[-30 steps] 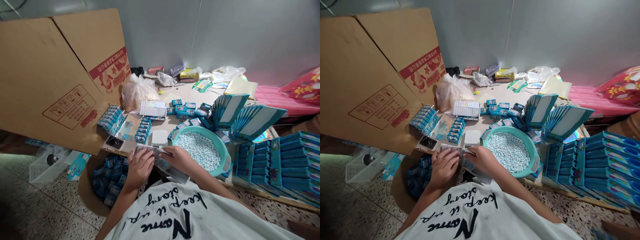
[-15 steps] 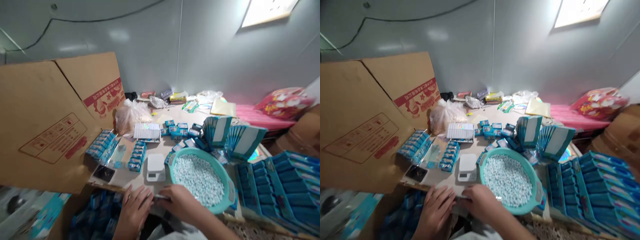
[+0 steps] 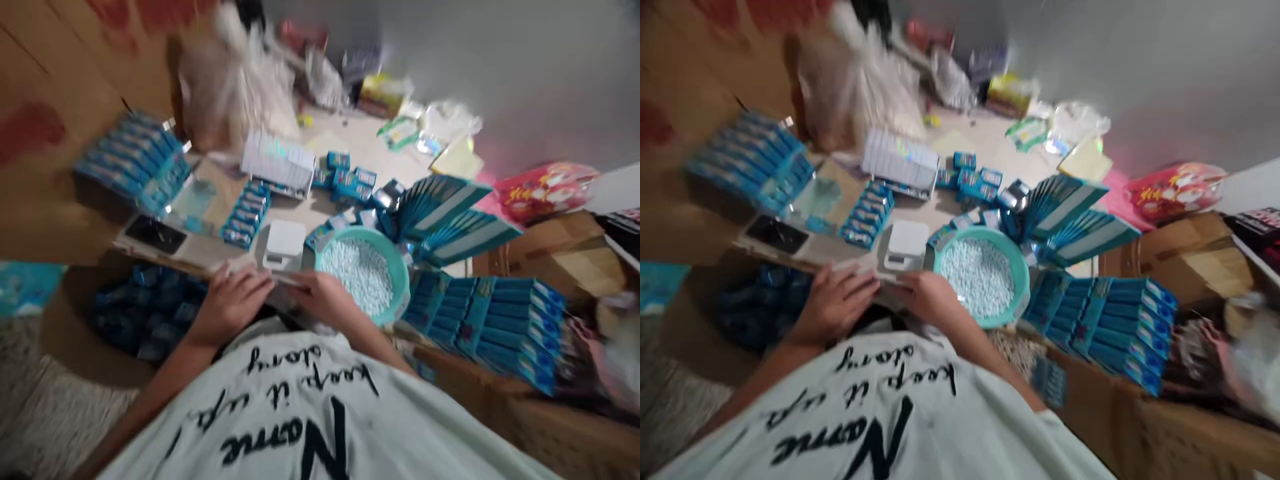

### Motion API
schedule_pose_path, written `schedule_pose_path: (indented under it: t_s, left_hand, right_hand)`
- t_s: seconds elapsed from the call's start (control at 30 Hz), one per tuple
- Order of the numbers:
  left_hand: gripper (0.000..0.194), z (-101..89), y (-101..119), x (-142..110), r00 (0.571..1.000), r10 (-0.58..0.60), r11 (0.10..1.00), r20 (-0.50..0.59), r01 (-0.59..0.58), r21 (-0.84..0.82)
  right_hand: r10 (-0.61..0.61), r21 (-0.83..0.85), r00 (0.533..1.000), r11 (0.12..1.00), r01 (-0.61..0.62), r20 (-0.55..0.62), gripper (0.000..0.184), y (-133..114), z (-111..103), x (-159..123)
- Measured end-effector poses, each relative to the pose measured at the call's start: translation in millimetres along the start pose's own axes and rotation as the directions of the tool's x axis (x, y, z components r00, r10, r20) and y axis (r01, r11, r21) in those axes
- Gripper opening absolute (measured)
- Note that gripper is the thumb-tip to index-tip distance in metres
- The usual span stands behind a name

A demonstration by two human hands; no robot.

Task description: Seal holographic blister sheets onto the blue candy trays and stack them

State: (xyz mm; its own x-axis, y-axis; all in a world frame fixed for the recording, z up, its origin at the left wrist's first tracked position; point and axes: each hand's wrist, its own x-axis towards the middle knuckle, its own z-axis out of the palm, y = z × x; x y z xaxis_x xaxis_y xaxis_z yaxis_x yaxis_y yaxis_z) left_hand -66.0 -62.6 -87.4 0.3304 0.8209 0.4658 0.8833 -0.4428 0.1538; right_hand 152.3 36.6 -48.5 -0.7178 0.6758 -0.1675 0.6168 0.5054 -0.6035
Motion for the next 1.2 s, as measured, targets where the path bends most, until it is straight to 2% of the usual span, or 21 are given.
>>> schedule_pose_path:
  t_s: [0.1,0.2,0.4,0.5,0.57,0.6,0.63,0.67,0.7,0.73,0.77,0.8,0.87,0.9,0.93,0.97,1.0,1.07,1.1,1.17,1.2]
  left_hand:
    - [0.041,10.3,-16,10,0.998,-0.061,0.996,0.007,0.061,-0.059]
    - [0.033,13.3,-21,19,0.996,-0.083,0.992,-0.029,0.080,-0.093]
    - [0.016,8.7,-54,49,0.990,-0.090,0.984,-0.109,0.071,-0.162]
    - [0.012,8.7,-67,61,0.982,-0.129,0.943,-0.134,0.080,-0.324]
    - [0.008,15.1,-78,69,0.959,-0.261,0.826,-0.112,0.162,-0.540]
    - [0.006,20.8,-87,73,0.917,-0.394,0.713,-0.066,0.259,-0.652]
    - [0.009,28.3,-99,78,0.843,-0.538,0.565,0.015,0.375,-0.735]
    - [0.015,37.0,-113,83,0.740,-0.663,0.406,0.111,0.480,-0.778]
    - [0.021,46.7,-130,89,0.644,-0.739,0.272,0.198,0.553,-0.787]
    - [0.025,56.9,-149,95,0.595,-0.762,0.203,0.255,0.593,-0.779]
    - [0.028,67.3,-168,102,0.577,-0.762,0.168,0.295,0.616,-0.770]
    - [0.029,77.5,-186,109,0.582,-0.744,0.155,0.328,0.628,-0.763]
    - [0.030,96.5,-217,122,0.601,-0.703,0.135,0.381,0.638,-0.758]
    - [0.031,105.1,-228,128,0.600,-0.691,0.115,0.404,0.642,-0.758]
    - [0.033,113.0,-237,132,0.595,-0.684,0.093,0.422,0.645,-0.758]
    - [0.034,120.0,-244,134,0.587,-0.680,0.069,0.439,0.647,-0.759]
    - [0.036,126.2,-248,136,0.578,-0.678,0.044,0.455,0.649,-0.759]
    - [0.041,135.8,-253,137,0.553,-0.673,-0.013,0.492,0.656,-0.755]
    - [0.043,139.3,-253,136,0.535,-0.671,-0.047,0.513,0.660,-0.750]
    - [0.047,143.9,-250,133,0.495,-0.668,-0.120,0.555,0.665,-0.737]
    - [0.049,145.1,-248,131,0.477,-0.667,-0.153,0.572,0.664,-0.732]
  right_hand:
    - [0.033,0.082,0.999,0.996,-0.035,0.020,0.025,0,-4,16]
    - [0.056,0.116,0.998,0.991,-0.061,0.039,0.027,-5,-3,20]
    - [0.061,0.033,0.997,0.998,-0.060,-0.037,0.027,-16,-12,52]
    - [0.150,0.065,0.986,0.987,-0.146,-0.074,0.030,-17,-19,68]
    - [0.278,0.124,0.952,0.957,-0.263,-0.130,0.034,-5,-22,70]
    - [0.357,0.150,0.919,0.931,-0.334,-0.169,0.038,6,-22,68]
    - [0.443,0.173,0.866,0.895,-0.412,-0.230,0.040,20,-21,64]
    - [0.511,0.176,0.809,0.859,-0.480,-0.289,0.042,35,-17,58]
    - [0.568,0.156,0.741,0.819,-0.552,-0.357,0.044,52,-11,52]
    - [0.616,0.139,0.679,0.773,-0.619,-0.401,0.044,69,-5,45]
    - [0.680,0.132,0.612,0.705,-0.696,-0.404,0.045,84,3,39]
    - [0.737,0.126,0.553,0.637,-0.760,-0.390,0.043,96,9,35]
    - [0.780,0.108,0.389,0.497,-0.861,-0.491,0.042,111,18,35]
    - [0.758,0.118,0.324,0.463,-0.878,-0.567,0.046,112,20,40]
    - [0.714,0.140,0.288,0.475,-0.869,-0.638,0.049,110,21,49]
    - [0.665,0.166,0.290,0.534,-0.829,-0.689,0.049,104,21,62]
    - [0.621,0.189,0.335,0.624,-0.758,-0.708,0.047,96,20,78]
    - [0.548,0.247,0.507,0.802,-0.543,-0.665,0.039,77,20,119]
    - [0.522,0.285,0.601,0.847,-0.448,-0.605,0.037,68,21,142]
    - [0.512,0.460,0.748,0.832,-0.310,-0.422,0.043,54,27,188]
    - [0.530,0.598,0.791,0.753,-0.274,-0.306,0.053,50,33,209]
